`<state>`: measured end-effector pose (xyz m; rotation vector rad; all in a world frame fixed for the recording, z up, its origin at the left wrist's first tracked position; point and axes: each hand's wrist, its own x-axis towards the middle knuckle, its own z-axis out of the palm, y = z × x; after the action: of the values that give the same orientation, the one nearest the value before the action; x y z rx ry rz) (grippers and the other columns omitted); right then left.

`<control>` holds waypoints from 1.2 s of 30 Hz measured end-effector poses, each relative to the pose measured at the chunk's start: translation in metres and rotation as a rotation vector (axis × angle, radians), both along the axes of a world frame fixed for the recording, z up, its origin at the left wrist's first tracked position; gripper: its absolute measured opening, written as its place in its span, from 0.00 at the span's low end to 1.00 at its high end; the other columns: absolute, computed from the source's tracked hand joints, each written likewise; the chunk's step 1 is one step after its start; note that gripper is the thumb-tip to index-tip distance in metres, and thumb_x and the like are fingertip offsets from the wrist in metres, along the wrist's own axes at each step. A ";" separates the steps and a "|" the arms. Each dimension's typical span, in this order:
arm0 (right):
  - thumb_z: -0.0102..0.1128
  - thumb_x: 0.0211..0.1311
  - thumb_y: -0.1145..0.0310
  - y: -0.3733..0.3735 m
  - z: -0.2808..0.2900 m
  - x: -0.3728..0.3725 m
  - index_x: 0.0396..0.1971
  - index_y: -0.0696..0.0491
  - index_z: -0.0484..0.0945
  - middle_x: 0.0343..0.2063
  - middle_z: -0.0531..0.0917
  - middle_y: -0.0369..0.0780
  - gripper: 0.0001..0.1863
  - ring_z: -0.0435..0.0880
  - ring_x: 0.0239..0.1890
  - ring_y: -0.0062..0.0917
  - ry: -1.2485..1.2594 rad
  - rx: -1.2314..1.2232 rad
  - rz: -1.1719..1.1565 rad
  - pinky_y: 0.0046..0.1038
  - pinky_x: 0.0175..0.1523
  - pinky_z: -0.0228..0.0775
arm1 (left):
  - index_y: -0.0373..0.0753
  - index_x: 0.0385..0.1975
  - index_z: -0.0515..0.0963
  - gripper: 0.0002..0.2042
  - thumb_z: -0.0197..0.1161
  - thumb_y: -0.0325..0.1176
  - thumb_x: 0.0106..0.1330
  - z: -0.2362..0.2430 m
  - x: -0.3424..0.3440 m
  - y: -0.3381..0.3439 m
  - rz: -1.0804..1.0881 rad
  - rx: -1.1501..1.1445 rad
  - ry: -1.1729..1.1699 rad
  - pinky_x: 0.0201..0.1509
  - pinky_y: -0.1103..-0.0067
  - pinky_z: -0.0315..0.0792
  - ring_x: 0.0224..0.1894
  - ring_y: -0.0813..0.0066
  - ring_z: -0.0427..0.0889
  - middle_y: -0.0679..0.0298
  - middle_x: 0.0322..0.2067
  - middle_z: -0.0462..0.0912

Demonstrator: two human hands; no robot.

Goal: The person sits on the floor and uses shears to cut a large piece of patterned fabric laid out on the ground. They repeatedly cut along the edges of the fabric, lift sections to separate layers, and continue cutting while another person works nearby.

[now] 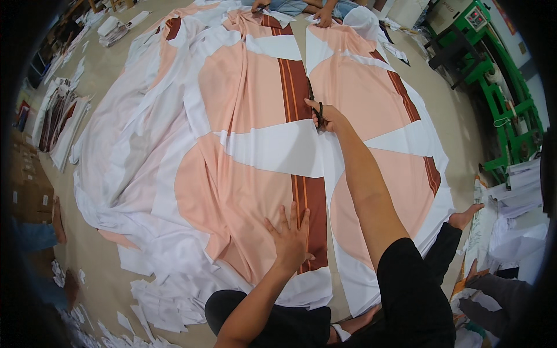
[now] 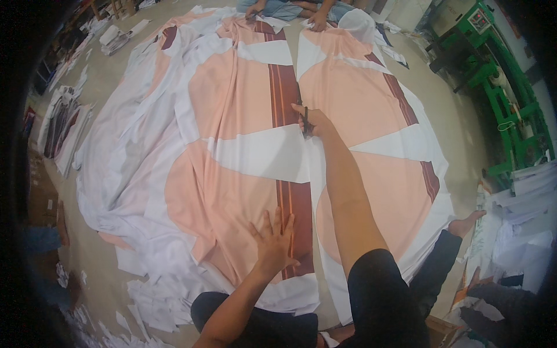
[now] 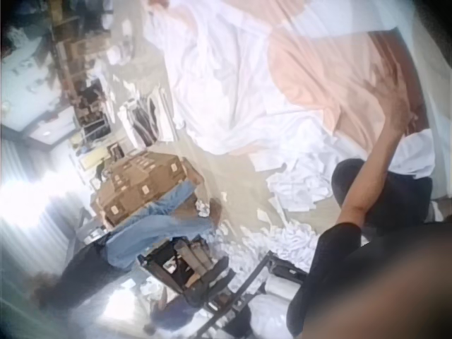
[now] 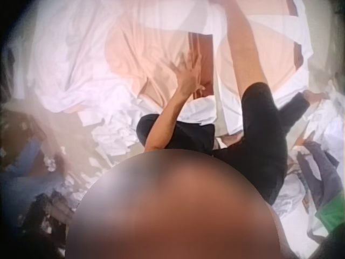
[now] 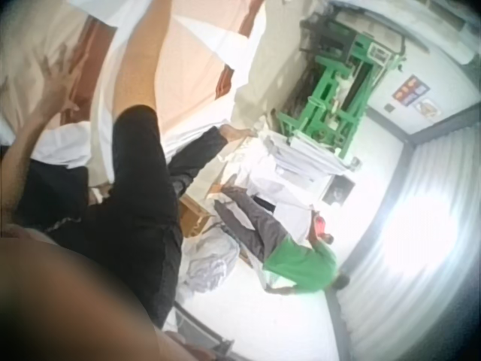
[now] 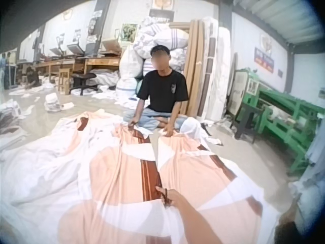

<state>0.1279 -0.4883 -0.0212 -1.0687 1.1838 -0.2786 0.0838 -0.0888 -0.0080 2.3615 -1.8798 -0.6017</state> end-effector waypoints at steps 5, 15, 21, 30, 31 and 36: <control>0.77 0.54 0.49 0.000 0.001 0.000 0.22 0.49 0.72 0.15 0.72 0.35 0.23 0.72 0.15 0.21 -0.036 0.019 -0.048 0.25 0.21 0.64 | 0.49 0.76 0.53 0.68 0.80 0.64 0.26 -0.001 0.000 0.000 0.007 -0.026 -0.004 0.64 0.25 0.37 0.76 0.36 0.42 0.47 0.76 0.44; 0.77 0.54 0.50 -0.002 -0.003 0.002 0.23 0.50 0.73 0.15 0.73 0.35 0.23 0.72 0.16 0.22 -0.034 0.016 -0.083 0.25 0.21 0.65 | 0.48 0.75 0.55 0.67 0.78 0.66 0.26 -0.003 0.000 0.000 -0.007 -0.032 -0.042 0.63 0.25 0.40 0.76 0.35 0.44 0.47 0.76 0.45; 0.77 0.53 0.50 -0.001 -0.004 0.002 0.23 0.50 0.74 0.15 0.73 0.35 0.22 0.72 0.15 0.21 -0.043 0.007 -0.043 0.25 0.20 0.65 | 0.48 0.75 0.54 0.68 0.78 0.66 0.27 -0.002 0.000 0.000 -0.015 -0.036 -0.051 0.63 0.25 0.42 0.76 0.35 0.44 0.47 0.75 0.46; 0.77 0.54 0.51 -0.001 -0.005 0.002 0.23 0.50 0.74 0.14 0.73 0.35 0.22 0.72 0.14 0.22 -0.051 0.004 -0.037 0.24 0.19 0.66 | 0.48 0.75 0.54 0.67 0.78 0.67 0.28 0.001 0.000 -0.001 -0.018 -0.021 -0.077 0.63 0.26 0.45 0.76 0.36 0.45 0.49 0.75 0.46; 0.77 0.54 0.51 -0.001 -0.005 0.002 0.24 0.50 0.74 0.14 0.73 0.35 0.22 0.72 0.14 0.22 -0.070 0.010 -0.038 0.25 0.19 0.66 | 0.49 0.75 0.54 0.67 0.78 0.67 0.28 0.002 0.000 -0.001 -0.017 -0.020 -0.080 0.63 0.26 0.45 0.76 0.36 0.45 0.49 0.76 0.46; 0.76 0.55 0.52 -0.001 -0.002 0.003 0.24 0.51 0.73 0.16 0.72 0.35 0.22 0.72 0.15 0.21 -0.073 0.024 -0.071 0.25 0.19 0.67 | 0.49 0.76 0.53 0.67 0.78 0.66 0.29 0.002 0.000 -0.001 -0.015 -0.010 -0.074 0.63 0.26 0.44 0.76 0.37 0.45 0.49 0.76 0.46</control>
<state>0.1310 -0.4894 -0.0236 -0.9890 1.1587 -0.3548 0.0841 -0.0895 -0.0056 2.3975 -1.9267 -0.5115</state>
